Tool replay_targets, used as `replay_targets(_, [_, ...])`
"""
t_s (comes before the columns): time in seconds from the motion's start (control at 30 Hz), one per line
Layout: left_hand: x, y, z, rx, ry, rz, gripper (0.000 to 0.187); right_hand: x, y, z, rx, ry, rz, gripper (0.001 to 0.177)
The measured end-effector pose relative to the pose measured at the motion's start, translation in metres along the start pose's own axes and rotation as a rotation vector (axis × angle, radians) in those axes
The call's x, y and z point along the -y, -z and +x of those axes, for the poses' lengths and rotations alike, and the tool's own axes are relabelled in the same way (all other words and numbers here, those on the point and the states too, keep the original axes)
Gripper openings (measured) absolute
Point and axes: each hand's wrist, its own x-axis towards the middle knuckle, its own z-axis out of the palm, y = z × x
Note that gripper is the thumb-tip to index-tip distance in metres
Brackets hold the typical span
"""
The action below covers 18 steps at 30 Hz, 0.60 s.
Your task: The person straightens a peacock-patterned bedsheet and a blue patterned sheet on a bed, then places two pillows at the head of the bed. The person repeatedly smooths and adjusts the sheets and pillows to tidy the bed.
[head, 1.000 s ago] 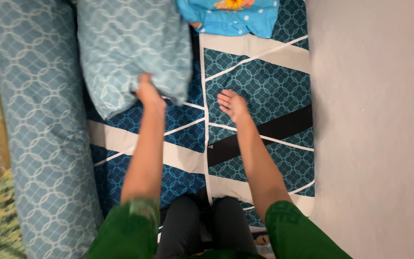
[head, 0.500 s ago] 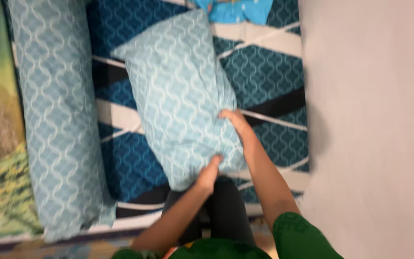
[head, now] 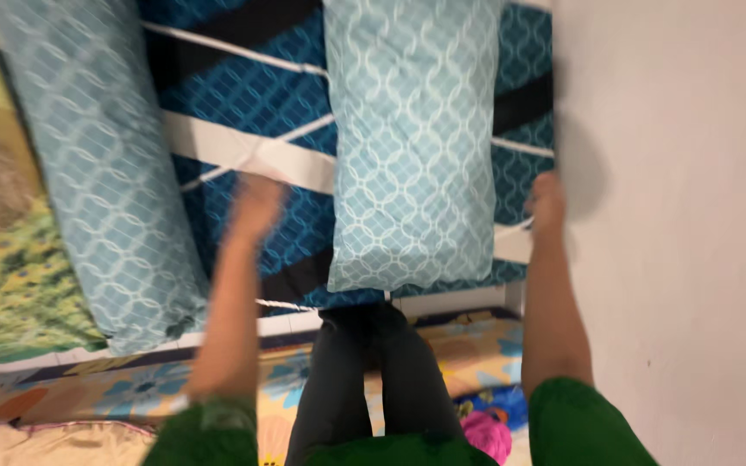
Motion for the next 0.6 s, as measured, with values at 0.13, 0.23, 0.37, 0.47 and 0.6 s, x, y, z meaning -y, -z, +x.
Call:
replay_targets(0.13, [0.099, -0.038, 0.031, -0.373, 0.535, -0.686, 0.030, -0.025, -0.010, 0.042, -0.199, 0.037, 0.205, 0.022])
replay_targets(0.23, [0.095, -0.108, 0.020, -0.397, 0.605, -1.029, 0.044, -0.063, -0.102, 0.028, -0.108, -0.066, 0.164, 0.025])
replay_targets(0.37, [0.030, -0.183, 0.021, 0.123, 0.783, -0.918, 0.078, -0.060, -0.185, 0.005, 0.099, -0.165, 0.209, 0.029])
replay_targets(0.47, [0.022, -0.153, 0.016, 0.258, 0.868, -0.850, 0.091, -0.020, -0.155, -0.007, 0.189, -0.096, 0.326, 0.032])
replay_targets(0.6, [0.080, -0.090, 0.067, -0.223, 0.794, -0.861, 0.074, 0.036, -0.100, 0.040, 0.163, 0.052, 0.387, 0.036])
